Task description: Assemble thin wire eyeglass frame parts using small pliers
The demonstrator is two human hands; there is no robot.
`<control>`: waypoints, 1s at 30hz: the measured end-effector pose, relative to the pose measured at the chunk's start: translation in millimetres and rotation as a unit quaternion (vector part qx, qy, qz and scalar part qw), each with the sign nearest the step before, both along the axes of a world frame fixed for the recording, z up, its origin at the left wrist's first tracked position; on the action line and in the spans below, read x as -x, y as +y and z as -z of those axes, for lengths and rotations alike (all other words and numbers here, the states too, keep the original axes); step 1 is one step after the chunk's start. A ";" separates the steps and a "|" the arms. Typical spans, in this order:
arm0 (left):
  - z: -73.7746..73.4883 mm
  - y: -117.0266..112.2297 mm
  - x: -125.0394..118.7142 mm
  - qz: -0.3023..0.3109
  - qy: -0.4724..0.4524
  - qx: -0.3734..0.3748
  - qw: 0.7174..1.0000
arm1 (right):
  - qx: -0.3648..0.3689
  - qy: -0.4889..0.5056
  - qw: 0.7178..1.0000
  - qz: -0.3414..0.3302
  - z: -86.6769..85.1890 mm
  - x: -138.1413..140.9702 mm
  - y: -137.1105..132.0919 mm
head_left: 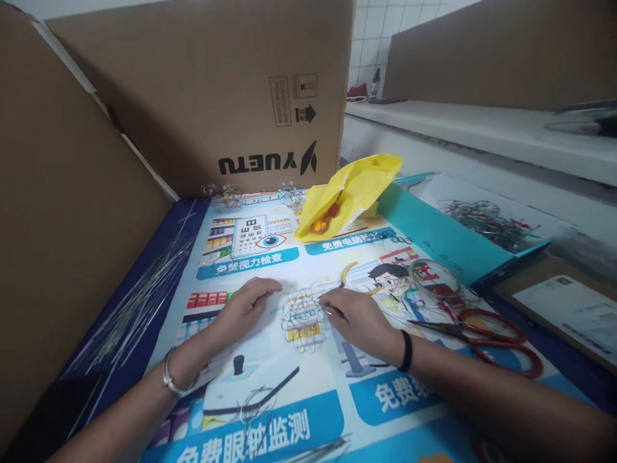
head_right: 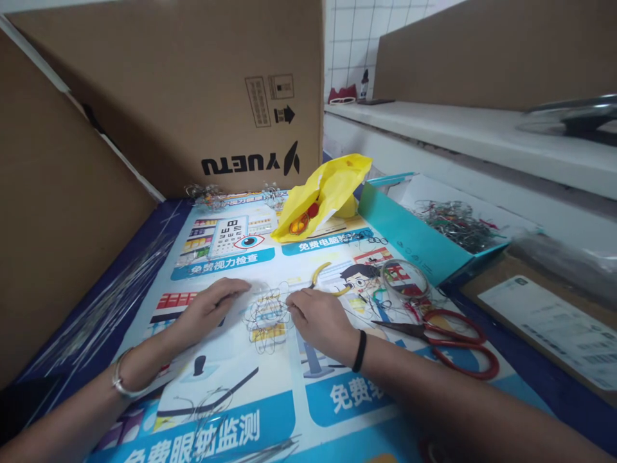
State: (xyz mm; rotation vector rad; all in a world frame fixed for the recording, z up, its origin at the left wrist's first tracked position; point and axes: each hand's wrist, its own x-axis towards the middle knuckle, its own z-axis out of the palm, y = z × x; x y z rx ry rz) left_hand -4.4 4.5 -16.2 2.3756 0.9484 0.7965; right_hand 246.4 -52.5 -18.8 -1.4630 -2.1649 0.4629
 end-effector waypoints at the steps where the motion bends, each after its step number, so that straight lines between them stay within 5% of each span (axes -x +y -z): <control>1: -0.3 4.9 -3.7 0.011 -0.014 -0.008 1.000 | 0.000 0.001 1.000 -0.001 -0.2 0.0 -0.2; 9: 2.0 14.2 -29.3 0.040 -0.055 0.000 0.998 | -0.002 0.004 1.000 -0.006 0.6 -0.3 -0.1; 30: 7.0 13.8 -27.6 0.038 -0.032 -0.009 0.999 | 0.003 -0.012 1.000 -0.004 -1.4 0.0 -0.5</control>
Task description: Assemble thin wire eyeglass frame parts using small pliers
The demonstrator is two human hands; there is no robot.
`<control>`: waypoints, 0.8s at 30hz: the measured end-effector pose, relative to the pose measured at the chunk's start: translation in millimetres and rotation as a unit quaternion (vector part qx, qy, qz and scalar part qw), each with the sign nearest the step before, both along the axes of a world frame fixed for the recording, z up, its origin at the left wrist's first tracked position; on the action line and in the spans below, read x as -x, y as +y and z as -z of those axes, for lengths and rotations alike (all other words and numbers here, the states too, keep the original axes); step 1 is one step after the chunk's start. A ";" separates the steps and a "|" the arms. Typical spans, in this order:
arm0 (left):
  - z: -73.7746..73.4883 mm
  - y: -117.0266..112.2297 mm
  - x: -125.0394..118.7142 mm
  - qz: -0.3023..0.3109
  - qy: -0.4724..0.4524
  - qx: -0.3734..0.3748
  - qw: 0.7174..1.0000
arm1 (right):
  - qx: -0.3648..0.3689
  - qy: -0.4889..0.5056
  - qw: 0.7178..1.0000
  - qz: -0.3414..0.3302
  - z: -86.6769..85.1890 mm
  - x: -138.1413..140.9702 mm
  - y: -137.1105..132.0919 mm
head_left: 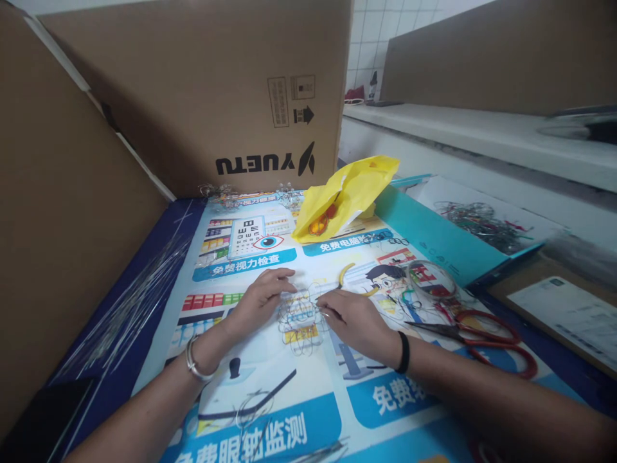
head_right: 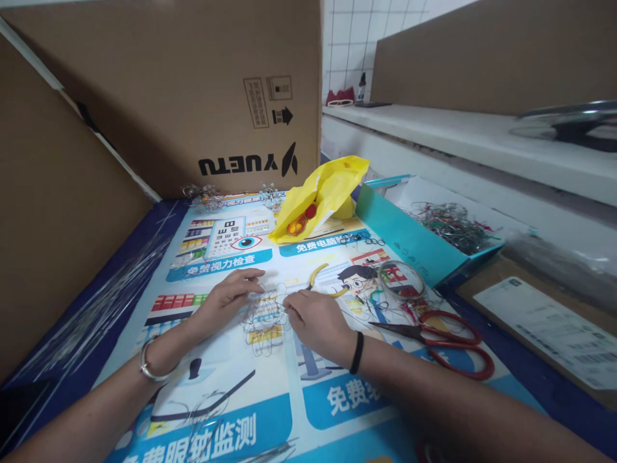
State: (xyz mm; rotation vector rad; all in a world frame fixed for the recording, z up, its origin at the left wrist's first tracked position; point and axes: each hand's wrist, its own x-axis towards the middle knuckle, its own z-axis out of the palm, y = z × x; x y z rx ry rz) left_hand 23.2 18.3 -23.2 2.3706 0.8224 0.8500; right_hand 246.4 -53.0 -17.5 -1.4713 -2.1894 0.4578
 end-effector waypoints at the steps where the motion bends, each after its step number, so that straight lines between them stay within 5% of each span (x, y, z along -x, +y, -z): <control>1: 0.2 0.0 0.0 -0.001 -0.001 0.001 1.000 | 0.000 0.000 1.000 0.001 0.1 -0.1 -0.3; 24: -0.5 -0.9 0.8 0.031 0.057 -0.037 0.997 | 0.000 0.000 1.000 0.002 -0.4 0.7 -0.2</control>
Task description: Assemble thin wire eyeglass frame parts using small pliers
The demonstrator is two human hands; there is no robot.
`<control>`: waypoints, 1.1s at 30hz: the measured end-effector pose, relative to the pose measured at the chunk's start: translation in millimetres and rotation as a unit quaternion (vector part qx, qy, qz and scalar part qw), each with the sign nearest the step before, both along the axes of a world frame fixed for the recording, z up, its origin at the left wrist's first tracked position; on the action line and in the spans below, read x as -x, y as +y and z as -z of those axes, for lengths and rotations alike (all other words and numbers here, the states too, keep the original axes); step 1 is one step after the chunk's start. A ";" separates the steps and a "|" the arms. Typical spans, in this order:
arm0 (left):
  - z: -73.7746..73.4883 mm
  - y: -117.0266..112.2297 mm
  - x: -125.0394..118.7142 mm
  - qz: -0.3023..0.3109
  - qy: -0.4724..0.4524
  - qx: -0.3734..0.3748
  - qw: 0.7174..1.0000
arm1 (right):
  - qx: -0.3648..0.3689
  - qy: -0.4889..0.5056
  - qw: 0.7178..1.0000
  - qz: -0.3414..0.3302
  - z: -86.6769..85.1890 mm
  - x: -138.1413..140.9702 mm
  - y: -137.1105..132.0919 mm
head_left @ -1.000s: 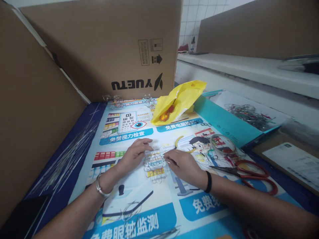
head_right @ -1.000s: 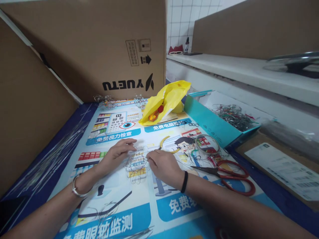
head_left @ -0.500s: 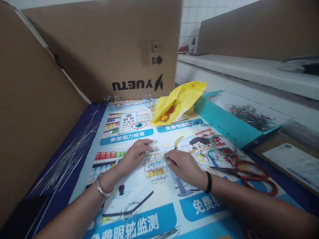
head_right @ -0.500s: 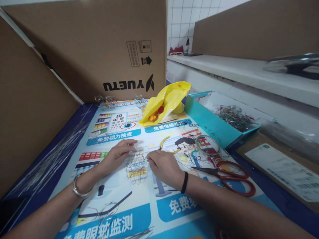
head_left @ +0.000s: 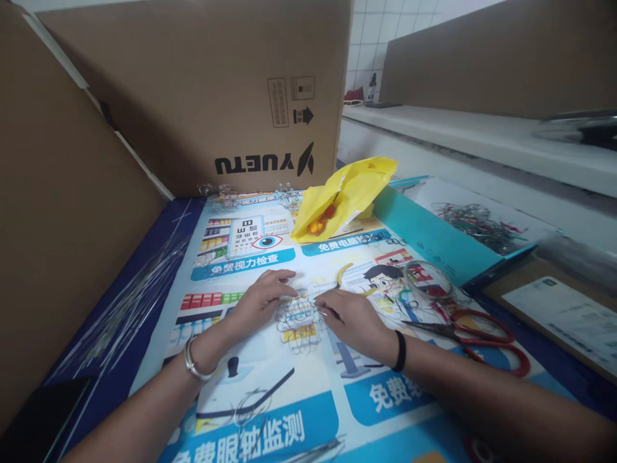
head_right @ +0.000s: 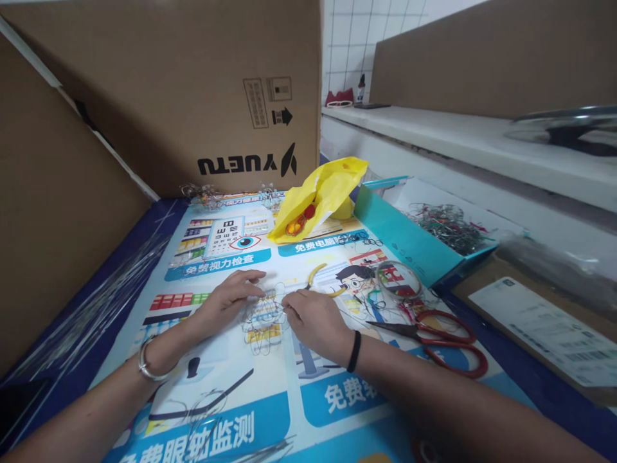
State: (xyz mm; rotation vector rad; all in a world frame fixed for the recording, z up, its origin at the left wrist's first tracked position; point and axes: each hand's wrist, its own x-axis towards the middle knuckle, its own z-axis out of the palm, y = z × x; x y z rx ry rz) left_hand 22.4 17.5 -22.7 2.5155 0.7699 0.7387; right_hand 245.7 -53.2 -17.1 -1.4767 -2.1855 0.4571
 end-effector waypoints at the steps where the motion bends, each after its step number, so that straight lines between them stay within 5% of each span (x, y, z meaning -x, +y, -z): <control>1: -0.2 -0.2 -0.3 0.000 0.004 -0.002 1.000 | -0.001 0.001 1.000 0.000 0.1 0.0 0.0; 33: -3.4 -2.5 -2.3 -0.007 0.001 -0.004 1.000 | -0.007 -0.005 0.999 0.037 2.1 0.5 -2.3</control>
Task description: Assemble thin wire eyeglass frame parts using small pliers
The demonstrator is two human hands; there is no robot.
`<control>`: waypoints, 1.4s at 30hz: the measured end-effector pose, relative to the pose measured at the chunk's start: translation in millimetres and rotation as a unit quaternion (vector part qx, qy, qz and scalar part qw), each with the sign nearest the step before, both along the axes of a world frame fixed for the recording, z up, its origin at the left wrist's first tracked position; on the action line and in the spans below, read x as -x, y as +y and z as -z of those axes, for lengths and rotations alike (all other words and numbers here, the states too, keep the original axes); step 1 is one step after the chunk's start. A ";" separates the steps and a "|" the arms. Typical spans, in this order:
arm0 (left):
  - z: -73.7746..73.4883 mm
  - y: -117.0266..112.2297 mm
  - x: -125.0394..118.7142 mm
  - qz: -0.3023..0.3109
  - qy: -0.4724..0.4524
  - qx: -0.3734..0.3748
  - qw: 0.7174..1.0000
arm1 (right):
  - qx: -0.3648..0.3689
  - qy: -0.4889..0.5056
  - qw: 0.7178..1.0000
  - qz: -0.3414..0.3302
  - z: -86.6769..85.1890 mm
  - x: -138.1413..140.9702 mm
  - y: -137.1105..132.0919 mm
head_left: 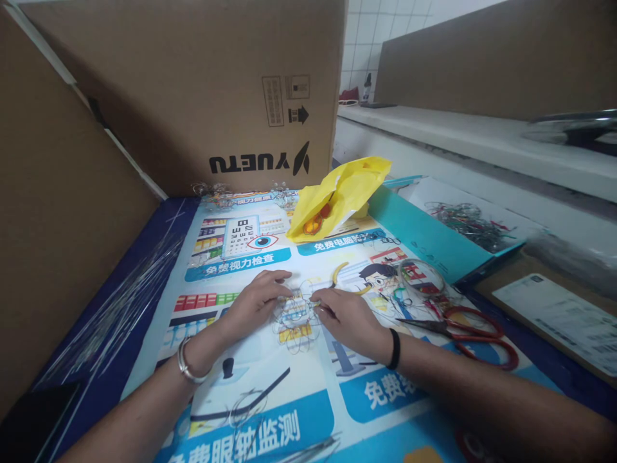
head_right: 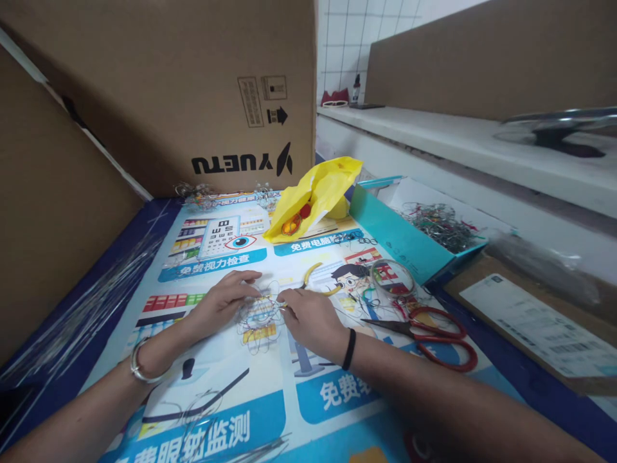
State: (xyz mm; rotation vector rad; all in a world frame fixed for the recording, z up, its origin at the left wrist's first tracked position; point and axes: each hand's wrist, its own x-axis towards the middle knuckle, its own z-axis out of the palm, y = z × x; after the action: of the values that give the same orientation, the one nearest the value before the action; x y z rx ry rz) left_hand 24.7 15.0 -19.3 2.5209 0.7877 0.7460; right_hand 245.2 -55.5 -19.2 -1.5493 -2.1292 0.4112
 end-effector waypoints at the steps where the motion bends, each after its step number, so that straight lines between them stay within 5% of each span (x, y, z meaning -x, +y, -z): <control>1: 0.0 -0.1 -0.1 0.000 0.000 0.000 1.000 | 0.001 -0.003 1.000 0.000 0.1 0.0 0.0; 42: 3.7 1.5 1.6 0.010 0.014 -0.006 1.000 | -0.035 -0.055 0.997 -0.030 1.5 1.3 -0.4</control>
State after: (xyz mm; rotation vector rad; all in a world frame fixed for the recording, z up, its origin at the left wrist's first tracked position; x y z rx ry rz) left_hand 23.1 16.4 -23.0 2.5502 0.7684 0.7131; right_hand 243.9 -55.9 -20.6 -1.5030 -2.2530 0.2755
